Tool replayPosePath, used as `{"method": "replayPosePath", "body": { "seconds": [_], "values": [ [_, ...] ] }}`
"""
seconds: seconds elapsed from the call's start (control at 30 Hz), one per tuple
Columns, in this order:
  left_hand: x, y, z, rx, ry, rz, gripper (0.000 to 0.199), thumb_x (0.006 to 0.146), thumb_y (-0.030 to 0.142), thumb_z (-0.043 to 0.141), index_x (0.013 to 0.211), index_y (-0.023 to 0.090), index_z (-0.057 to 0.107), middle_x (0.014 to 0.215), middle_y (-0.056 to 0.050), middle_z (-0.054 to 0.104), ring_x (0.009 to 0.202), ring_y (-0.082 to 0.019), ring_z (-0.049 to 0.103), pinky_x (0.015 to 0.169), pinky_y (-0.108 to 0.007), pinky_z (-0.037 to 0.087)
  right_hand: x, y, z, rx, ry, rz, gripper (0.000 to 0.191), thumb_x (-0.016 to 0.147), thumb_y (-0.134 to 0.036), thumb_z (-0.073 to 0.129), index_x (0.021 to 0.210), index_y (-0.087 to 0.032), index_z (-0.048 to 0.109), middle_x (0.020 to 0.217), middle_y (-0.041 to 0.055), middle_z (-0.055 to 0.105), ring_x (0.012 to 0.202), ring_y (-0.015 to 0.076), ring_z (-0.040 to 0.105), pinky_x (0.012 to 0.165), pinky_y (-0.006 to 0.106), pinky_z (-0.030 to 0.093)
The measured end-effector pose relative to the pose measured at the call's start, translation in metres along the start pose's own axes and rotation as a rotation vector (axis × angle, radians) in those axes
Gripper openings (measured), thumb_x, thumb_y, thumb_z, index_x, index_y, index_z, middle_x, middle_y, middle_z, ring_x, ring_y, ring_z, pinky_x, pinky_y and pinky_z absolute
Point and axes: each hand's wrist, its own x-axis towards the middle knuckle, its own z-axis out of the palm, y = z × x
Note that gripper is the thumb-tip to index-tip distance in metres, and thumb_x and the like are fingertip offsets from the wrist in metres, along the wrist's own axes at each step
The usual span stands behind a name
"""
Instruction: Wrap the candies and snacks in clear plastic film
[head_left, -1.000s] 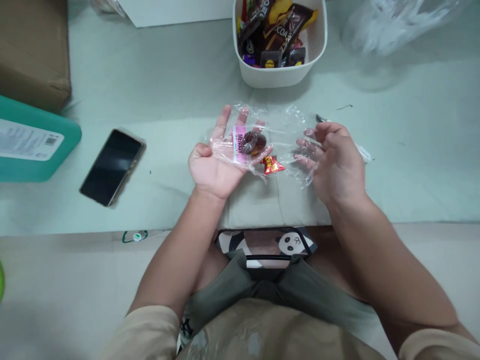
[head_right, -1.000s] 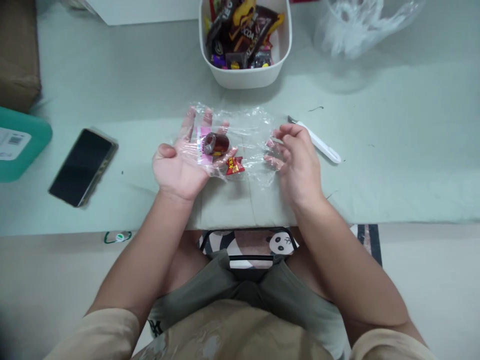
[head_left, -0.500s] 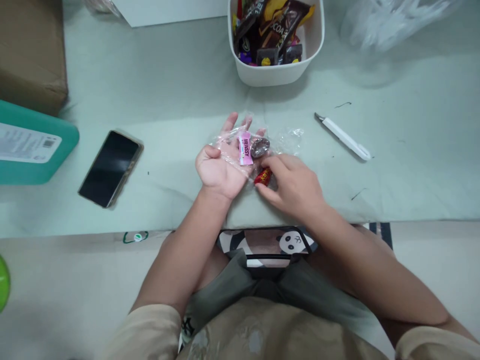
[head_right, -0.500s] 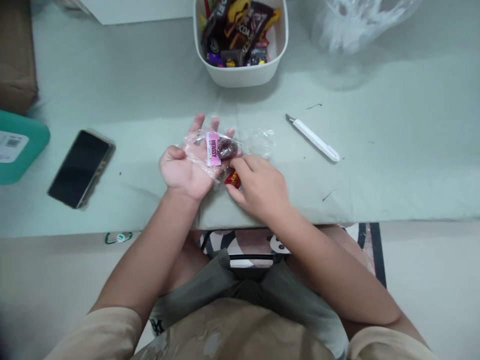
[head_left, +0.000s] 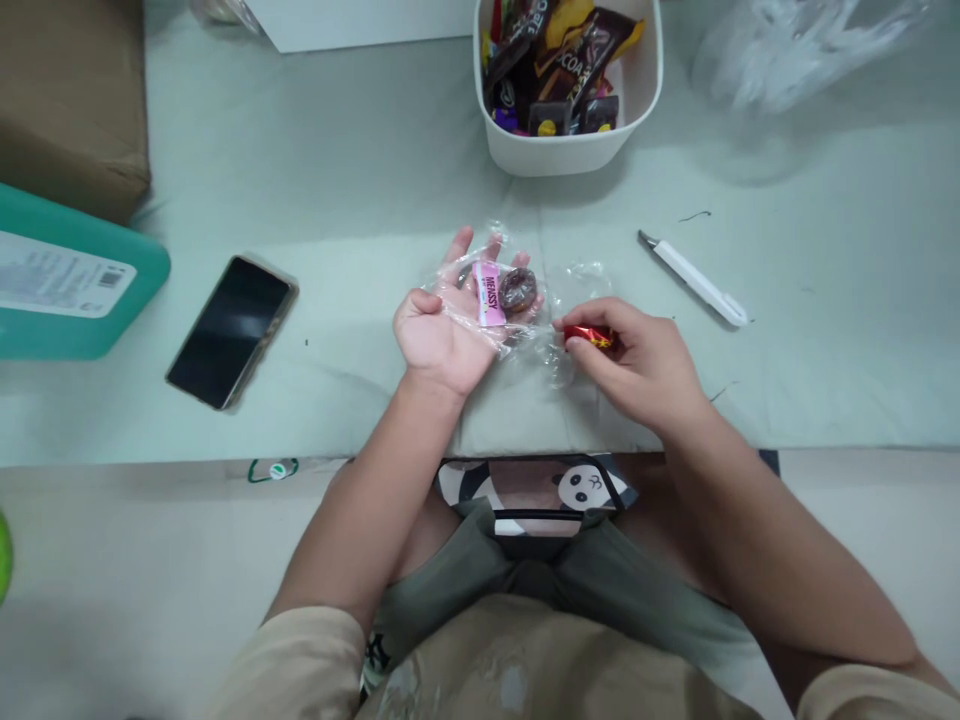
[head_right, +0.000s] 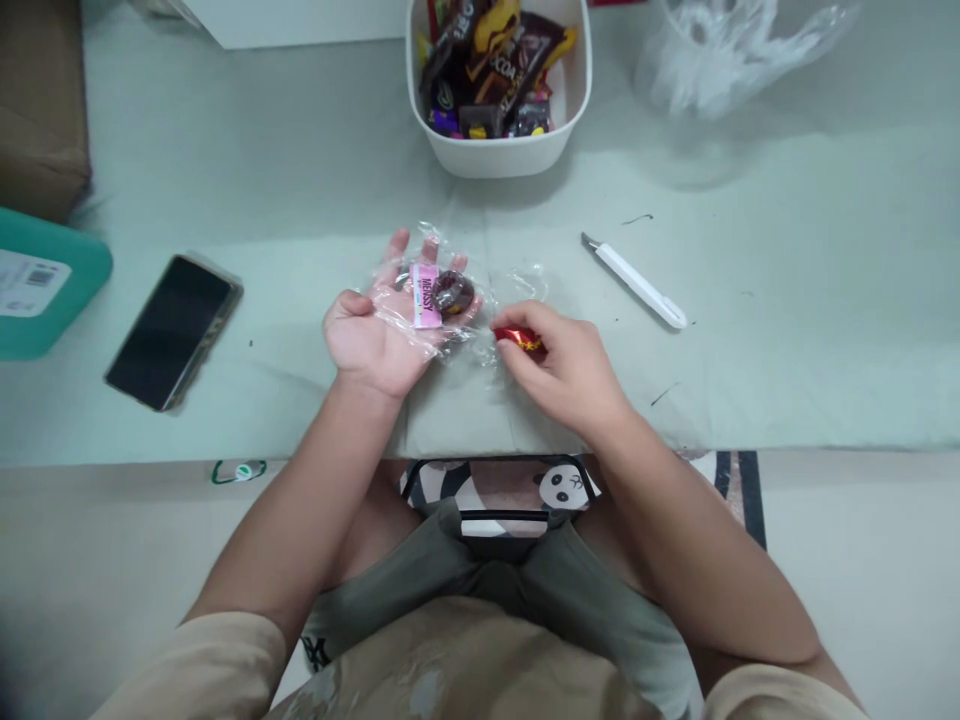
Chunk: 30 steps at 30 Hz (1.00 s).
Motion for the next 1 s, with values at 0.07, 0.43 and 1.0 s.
{"method": "replayPosePath", "body": {
  "seconds": [0.07,0.43,1.0],
  "values": [
    [-0.001,0.002,0.002,0.008,0.006,0.012,0.071,0.077,0.027,0.044,0.148,0.030,0.046,0.151,-0.006,0.059,0.152,-0.037,0.044,0.117,-0.066,0.044,-0.003,0.003,-0.004,0.048,0.161,-0.001,0.016,0.090,-0.027,0.060,0.100,-0.024,0.071,0.096,0.0041,0.075,0.083,0.0207,0.071,0.075,0.036,0.055],
    [-0.008,-0.022,0.016,0.052,-0.026,-0.047,0.075,0.068,0.024,0.047,0.142,0.025,0.049,0.150,-0.007,0.059,0.156,-0.037,0.036,0.123,-0.062,0.041,0.009,-0.016,0.029,-0.155,0.168,-0.019,0.046,0.084,-0.043,0.071,0.124,-0.022,0.061,0.107,0.0110,0.061,0.095,0.0260,0.061,0.085,0.043,0.054],
    [-0.014,-0.018,0.020,0.046,-0.080,-0.097,0.074,0.072,0.024,0.046,0.145,0.033,0.047,0.151,0.002,0.059,0.159,-0.031,0.034,0.127,-0.059,0.037,0.023,-0.001,0.020,0.643,0.046,0.342,0.034,0.072,-0.021,0.057,0.105,-0.024,0.060,0.096,0.0006,0.066,0.077,0.0139,0.060,0.064,0.026,0.050]
  ]
}}
